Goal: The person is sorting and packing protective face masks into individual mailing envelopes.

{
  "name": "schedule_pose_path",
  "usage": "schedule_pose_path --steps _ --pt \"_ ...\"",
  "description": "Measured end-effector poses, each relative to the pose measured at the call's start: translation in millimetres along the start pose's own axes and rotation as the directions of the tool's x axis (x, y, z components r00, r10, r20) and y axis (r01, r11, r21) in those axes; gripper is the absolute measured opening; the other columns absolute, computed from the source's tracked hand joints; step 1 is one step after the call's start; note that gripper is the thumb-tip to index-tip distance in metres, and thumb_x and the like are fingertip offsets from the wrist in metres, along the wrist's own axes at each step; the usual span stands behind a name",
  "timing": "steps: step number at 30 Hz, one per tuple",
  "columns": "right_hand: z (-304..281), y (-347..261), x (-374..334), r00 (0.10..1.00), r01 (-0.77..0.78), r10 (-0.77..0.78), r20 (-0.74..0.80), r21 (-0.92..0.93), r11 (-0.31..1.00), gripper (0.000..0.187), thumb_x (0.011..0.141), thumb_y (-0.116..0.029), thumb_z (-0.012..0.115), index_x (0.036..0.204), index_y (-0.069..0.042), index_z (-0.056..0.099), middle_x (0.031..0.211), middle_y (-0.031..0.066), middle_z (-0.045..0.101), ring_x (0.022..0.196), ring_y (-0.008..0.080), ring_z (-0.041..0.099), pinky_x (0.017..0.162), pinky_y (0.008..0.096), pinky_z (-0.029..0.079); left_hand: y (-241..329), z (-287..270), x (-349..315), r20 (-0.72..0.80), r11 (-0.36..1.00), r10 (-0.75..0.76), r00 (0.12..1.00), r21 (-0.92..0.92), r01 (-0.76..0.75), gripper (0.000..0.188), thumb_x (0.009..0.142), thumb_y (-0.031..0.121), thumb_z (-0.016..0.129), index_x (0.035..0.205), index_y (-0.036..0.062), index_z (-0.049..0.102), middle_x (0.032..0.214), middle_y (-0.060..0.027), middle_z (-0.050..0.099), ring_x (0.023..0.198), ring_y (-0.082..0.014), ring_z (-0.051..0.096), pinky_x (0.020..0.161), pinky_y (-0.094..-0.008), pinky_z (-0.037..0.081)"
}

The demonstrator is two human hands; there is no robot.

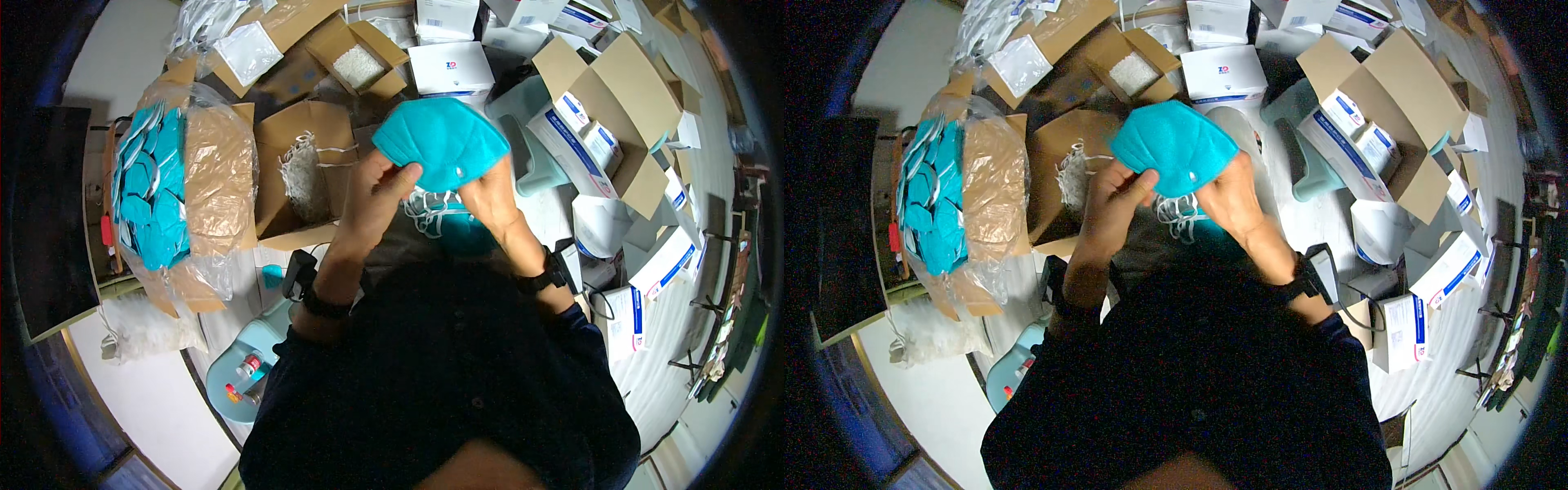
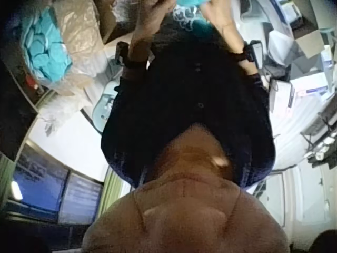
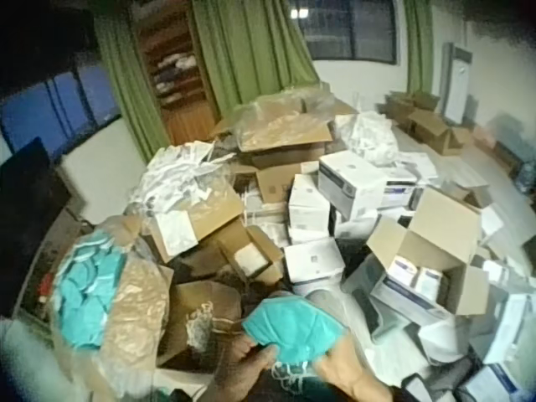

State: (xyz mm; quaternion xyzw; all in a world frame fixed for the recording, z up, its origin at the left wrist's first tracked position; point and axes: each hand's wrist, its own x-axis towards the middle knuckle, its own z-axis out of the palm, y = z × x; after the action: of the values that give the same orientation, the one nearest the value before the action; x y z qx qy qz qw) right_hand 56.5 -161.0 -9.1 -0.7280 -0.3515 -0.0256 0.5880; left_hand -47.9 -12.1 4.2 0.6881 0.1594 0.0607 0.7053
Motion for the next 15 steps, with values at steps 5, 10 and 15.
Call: schedule_pose_path --steps 5,10,15 --pt "-21 19 11 0.945 -0.282 0.301 -0.128 0.148 0.948 0.004 0.079 -0.001 0.066 0.082 0.001 0.063 0.066 0.0055 0.059 0.063 0.0104 0.051 0.056 0.0259 0.041 14 -2 -16 0.074 0.998 -0.04 0.996 -0.036 0.042 0.016 0.085 0.012 0.064 0.099 0.0028 0.064 0.071 0.001 0.058 0.063 -0.0063 0.05 0.058 -0.0223 0.04" --pt "-15 20 11 0.956 -0.243 0.242 -0.164 0.016 0.97 0.006 0.081 -0.006 0.068 0.08 -0.001 0.063 0.063 0.0066 0.057 0.058 0.0104 0.046 0.053 0.0274 0.038 23 -23 -22 -0.001 0.992 -0.117 0.993 0.053 0.117 0.014 0.083 0.008 0.064 0.096 0.0033 0.064 0.071 0.0014 0.058 0.062 -0.0064 0.048 0.056 -0.0229 0.037" --pt "-72 64 17 0.865 -0.41 0.349 -0.359 -0.108 0.906 0.015 0.084 -0.016 0.069 0.082 -0.002 0.063 0.059 0.0043 0.053 0.056 0.0093 0.043 0.051 0.0275 0.035 25 -52 -58 -0.109 0.978 -0.203 0.973 -0.069 0.196 0.02 0.083 0.005 0.066 0.103 0.0017 0.064 0.087 -0.0029 0.065 0.075 -0.0103 0.058 0.068 -0.0241 0.045"
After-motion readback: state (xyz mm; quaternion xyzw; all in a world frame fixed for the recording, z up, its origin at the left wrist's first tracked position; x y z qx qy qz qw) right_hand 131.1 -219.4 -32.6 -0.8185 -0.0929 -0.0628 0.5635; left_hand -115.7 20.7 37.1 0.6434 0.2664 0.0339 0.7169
